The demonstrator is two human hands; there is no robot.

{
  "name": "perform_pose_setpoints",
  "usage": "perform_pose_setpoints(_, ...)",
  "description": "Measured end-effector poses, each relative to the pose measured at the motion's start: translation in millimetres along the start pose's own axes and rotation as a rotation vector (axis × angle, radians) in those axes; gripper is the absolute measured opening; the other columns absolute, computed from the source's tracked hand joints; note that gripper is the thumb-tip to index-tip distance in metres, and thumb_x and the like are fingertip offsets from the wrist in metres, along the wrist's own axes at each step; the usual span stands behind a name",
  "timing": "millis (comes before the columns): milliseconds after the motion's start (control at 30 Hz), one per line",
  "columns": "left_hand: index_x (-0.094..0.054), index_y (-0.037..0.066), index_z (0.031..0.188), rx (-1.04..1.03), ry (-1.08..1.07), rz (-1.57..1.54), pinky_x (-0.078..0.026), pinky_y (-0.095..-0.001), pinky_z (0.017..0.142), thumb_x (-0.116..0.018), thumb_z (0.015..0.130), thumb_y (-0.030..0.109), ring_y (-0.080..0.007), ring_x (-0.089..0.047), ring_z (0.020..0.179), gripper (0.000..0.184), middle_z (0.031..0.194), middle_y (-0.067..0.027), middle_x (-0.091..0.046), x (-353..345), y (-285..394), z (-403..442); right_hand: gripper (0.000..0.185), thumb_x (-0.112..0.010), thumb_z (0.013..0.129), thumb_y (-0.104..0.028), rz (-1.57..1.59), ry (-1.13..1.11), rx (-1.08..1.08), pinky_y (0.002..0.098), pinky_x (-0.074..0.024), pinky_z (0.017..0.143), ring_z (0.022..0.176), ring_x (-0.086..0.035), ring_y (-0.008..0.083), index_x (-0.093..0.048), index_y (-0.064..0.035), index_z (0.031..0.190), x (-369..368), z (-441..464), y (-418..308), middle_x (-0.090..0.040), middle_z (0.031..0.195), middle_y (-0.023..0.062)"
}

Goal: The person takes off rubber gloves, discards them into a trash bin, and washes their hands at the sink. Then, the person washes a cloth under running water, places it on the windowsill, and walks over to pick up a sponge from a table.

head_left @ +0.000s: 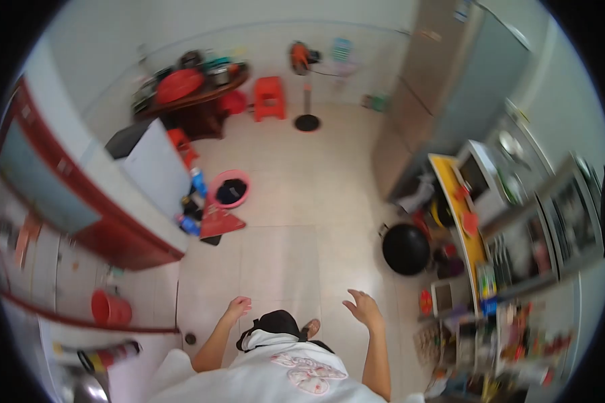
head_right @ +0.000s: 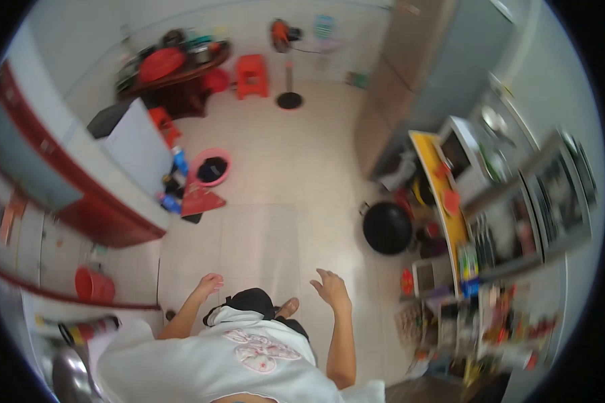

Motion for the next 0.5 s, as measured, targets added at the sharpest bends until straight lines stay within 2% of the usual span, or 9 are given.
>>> perform_pose_setpoints(67,-0.055,0.011,0.107,0.077,0.081,-0.029,-0.049,-0.0351,0.075,-0.055,0.089,0.028,-0.0177,-0.060,0.089,0.024,0.101,-0.0032,-0.061,18.0,-44.8,10.7,0.044,-0.062,0.083,-0.035,0.101,0.003,0.007,0.0438,-0.0445,0.089,0.103,-0.056,0.0372,-0.057,-0.0040,0.114,-10.5,15.6,4.9,-0.060,0.109,0.0204)
perform_pose_setpoints(133,-0.057,0.011,0.098,0.213,0.146,0.005,-0.048,-0.0365,0.066,-0.058,0.086,0.028,-0.0189,-0.060,0.080,0.021,0.092,-0.0042,-0.060,37.5,-99.6,20.0,0.047,-0.062,0.083,-0.040,0.012,-0.138,-0.080,0.0425,-0.0443,0.090,0.105,-0.055,0.0368,-0.057,-0.0056,0.115,-40.8,16.1,21.7,-0.060,0.110,0.0208)
perform_pose_setpoints(233,-0.057,0.008,0.079,0.422,0.291,-0.092,-0.046,-0.0365,0.049,-0.061,0.082,0.027,-0.0201,-0.056,0.061,0.019,0.072,-0.0069,-0.055,68.1,-181.3,-17.4,0.059,-0.060,0.079,-0.053,-0.058,-0.476,-0.185,0.0417,-0.0451,0.089,0.105,-0.056,0.0358,-0.056,-0.0085,0.118,-94.0,3.5,55.2,-0.061,0.110,0.0192)
perform_pose_setpoints(267,-0.055,0.007,0.075,0.416,0.151,-0.214,-0.045,-0.0369,0.048,-0.057,0.085,0.023,-0.0200,-0.056,0.060,0.018,0.069,-0.0069,-0.052,71.8,-196.4,-32.7,0.064,-0.059,0.078,-0.057,-0.053,-0.595,-0.210,0.0415,-0.0453,0.089,0.105,-0.057,0.0356,-0.056,-0.0093,0.119,-106.1,2.6,62.9,-0.061,0.111,0.0186)
perform_pose_setpoints(367,-0.056,0.009,0.080,0.735,0.242,-0.205,-0.046,-0.0386,0.053,-0.059,0.084,0.024,-0.0212,-0.057,0.065,0.016,0.073,-0.0065,-0.054,82.6,-227.8,-67.7,0.066,-0.059,0.077,-0.059,-0.022,-0.677,-0.281,0.0408,-0.0456,0.089,0.104,-0.057,0.0349,-0.055,-0.0097,0.121,-107.5,14.4,73.2,-0.061,0.113,0.0178)
perform_pose_setpoints(500,-0.058,0.011,0.086,0.831,0.294,-0.213,-0.047,-0.0408,0.059,-0.061,0.082,0.025,-0.0228,-0.058,0.071,0.016,0.077,-0.0061,-0.057,87.6,-220.1,-39.4,0.062,-0.059,0.078,-0.055,-0.105,-0.653,-0.318,0.0441,-0.0456,0.089,0.105,-0.057,0.0361,-0.055,-0.0093,0.121,-87.3,73.1,94.8,-0.061,0.110,0.0205)
Point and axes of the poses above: each hand's wrist, its own z-axis towards the middle knuckle, its own x-axis out of the back of the hand, y = z × x, the point moved 6 cm from there along z, towards the middle knuckle
